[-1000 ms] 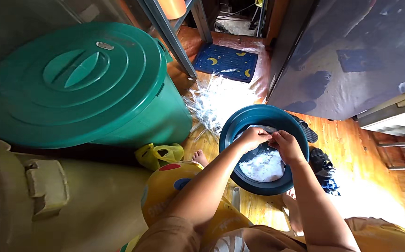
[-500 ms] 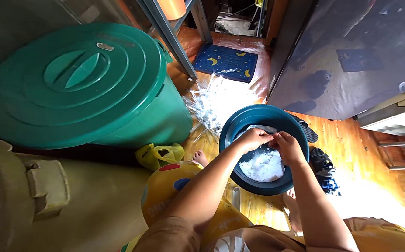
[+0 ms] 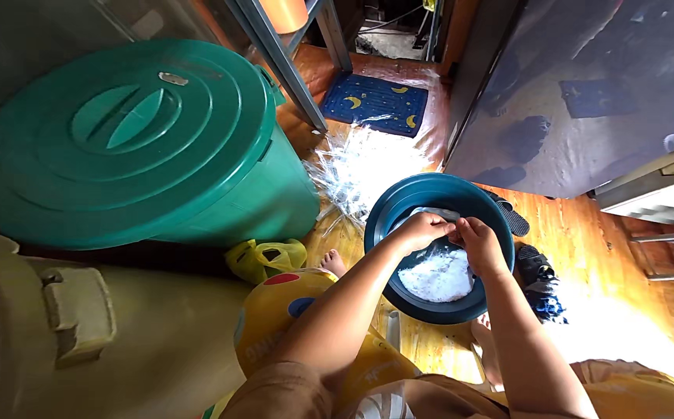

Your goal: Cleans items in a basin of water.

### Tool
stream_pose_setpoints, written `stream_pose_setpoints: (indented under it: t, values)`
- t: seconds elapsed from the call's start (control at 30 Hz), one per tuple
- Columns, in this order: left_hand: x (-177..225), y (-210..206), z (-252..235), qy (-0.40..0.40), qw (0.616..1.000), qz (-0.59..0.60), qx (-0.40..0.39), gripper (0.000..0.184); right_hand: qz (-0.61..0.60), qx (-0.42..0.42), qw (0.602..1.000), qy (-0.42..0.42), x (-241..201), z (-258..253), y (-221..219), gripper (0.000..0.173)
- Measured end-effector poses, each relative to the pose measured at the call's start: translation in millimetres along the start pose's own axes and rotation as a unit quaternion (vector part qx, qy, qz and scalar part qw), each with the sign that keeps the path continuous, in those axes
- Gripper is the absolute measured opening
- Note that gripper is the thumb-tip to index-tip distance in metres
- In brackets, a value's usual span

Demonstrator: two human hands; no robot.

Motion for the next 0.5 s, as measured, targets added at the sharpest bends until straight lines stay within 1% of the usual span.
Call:
stream_pose_setpoints:
  t: [0.07, 0.17, 0.23, 0.3, 0.37, 0.4, 0.5]
  values:
    - [-0.9, 1.4, 0.5, -0.004, 1.000, 0.009, -0.011, 0.021, -0.029, -0.019, 0.999, -0.002, -1.7, 0.9, 2.8, 0.015]
    - [-2.8, 3.3, 1.7, 0.017, 1.000, 0.007, 0.004, 0.019, -0.037, -0.039, 0.999, -0.001, -2.9, 3.1, 5.3, 0.007]
    - [-3.1, 3.3, 2.2, 0.026, 1.000, 0.000, 0.001, 0.024, -0.024, -0.038, 0.999, 0.002, -2.3, 3.1, 5.6, 0.008]
    - [-2.0, 1.3, 2.2, 0.031, 0.999, -0.008, -0.008, 0.030, 0.000, -0.030, 1.000, -0.002, -0.9, 2.2, 5.9, 0.014]
    - [-1.0, -0.7, 2.1, 0.034, 0.999, -0.006, -0.008, 0.037, 0.003, -0.022, 1.000, -0.003, -0.9, 1.9, 5.9, 0.018]
    - [0.3, -0.9, 2.4, 0.030, 0.999, -0.004, -0.011, 0.038, -0.002, -0.012, 1.000, -0.003, -1.6, 1.8, 6.6, 0.019]
    - [3.9, 0.9, 5.5, 0.012, 0.999, 0.027, -0.026, 0.022, -0.039, 0.018, 0.999, 0.000, -5.4, 1.6, 11.9, 0.014]
Point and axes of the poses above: each hand's wrist, its own z-axis away from the middle knuckle, its own y-axis out of the back of the hand, x = y × z, the point moved 7 cm from there along -z, towards the middle knuckle, and after that the axes turned 4 degrees about y, right-handed, at the moved point
